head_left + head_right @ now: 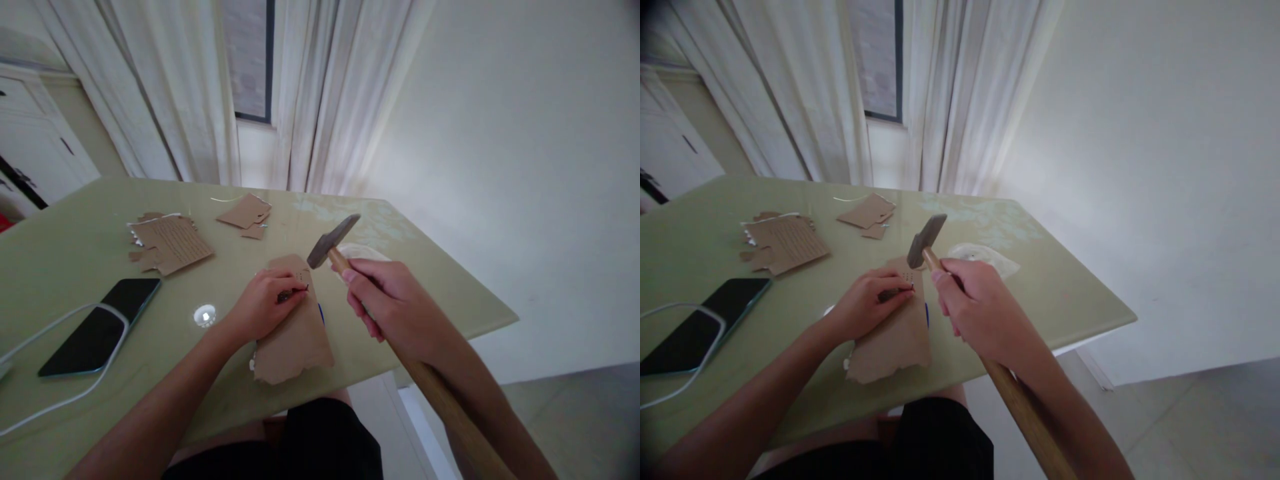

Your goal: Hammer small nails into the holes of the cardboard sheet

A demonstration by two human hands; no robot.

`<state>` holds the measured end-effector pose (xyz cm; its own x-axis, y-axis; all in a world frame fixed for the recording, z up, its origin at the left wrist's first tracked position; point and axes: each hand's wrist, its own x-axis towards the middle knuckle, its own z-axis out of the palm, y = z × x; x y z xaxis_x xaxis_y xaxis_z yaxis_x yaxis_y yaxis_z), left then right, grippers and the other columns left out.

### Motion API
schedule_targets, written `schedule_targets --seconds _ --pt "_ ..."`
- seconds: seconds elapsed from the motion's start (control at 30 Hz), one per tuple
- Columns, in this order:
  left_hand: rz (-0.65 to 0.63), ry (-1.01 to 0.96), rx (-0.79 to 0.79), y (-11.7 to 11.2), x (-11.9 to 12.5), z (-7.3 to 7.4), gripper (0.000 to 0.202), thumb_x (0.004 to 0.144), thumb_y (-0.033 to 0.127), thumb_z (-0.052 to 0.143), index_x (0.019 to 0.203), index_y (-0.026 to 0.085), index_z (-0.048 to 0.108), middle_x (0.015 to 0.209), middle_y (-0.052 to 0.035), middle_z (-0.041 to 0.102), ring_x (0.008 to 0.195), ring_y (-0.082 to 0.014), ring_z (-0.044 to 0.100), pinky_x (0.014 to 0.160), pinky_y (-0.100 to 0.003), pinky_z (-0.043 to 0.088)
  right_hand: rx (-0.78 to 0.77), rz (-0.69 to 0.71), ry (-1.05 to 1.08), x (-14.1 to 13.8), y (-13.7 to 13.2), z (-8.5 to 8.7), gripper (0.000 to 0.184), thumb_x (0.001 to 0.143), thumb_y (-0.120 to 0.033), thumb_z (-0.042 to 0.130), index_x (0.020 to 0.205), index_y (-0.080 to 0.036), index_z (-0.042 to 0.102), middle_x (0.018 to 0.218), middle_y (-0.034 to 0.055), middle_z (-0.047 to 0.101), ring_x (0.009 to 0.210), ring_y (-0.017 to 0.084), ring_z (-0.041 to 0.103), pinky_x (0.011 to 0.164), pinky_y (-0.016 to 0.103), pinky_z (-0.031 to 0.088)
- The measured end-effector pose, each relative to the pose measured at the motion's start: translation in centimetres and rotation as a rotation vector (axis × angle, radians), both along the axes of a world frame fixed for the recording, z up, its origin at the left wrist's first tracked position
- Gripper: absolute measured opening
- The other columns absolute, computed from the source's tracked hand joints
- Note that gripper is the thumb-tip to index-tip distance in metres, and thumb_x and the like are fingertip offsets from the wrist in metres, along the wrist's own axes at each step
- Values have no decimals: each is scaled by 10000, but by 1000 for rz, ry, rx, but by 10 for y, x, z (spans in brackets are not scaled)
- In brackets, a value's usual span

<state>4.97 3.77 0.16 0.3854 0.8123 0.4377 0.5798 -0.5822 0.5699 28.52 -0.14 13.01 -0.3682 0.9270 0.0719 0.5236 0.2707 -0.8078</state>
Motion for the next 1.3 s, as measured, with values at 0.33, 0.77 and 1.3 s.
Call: schedule_targets --seconds 0.33,0.77,1.3 --pt "18 35 1 -1 2 1 173 1036 293 695 983 241 853 990 -60 789 922 -246 721 879 -387 528 32 -28 -41 3 3 6 428 1102 -374 531 700 -229 560 529 -33 555 397 111 528 414 233 386" --pt "100 81 -27 -1 0 -5 315 924 539 828 1108 285 861 1129 -84 765 1100 -324 682 1000 -482 477 26 -28 -38 9 -8 8 440 1099 -413 563 697 -236 581 538 -26 557 394 120 515 407 248 370" --pt "-72 44 -81 2 -74 9 343 1057 306 573 1333 332 775 1476 -87 710 1374 -288 635 1198 -506 470 -80 -81 116 22 11 -17 432 1072 -470 568 716 -226 570 575 -37 544 393 105 504 354 211 391"
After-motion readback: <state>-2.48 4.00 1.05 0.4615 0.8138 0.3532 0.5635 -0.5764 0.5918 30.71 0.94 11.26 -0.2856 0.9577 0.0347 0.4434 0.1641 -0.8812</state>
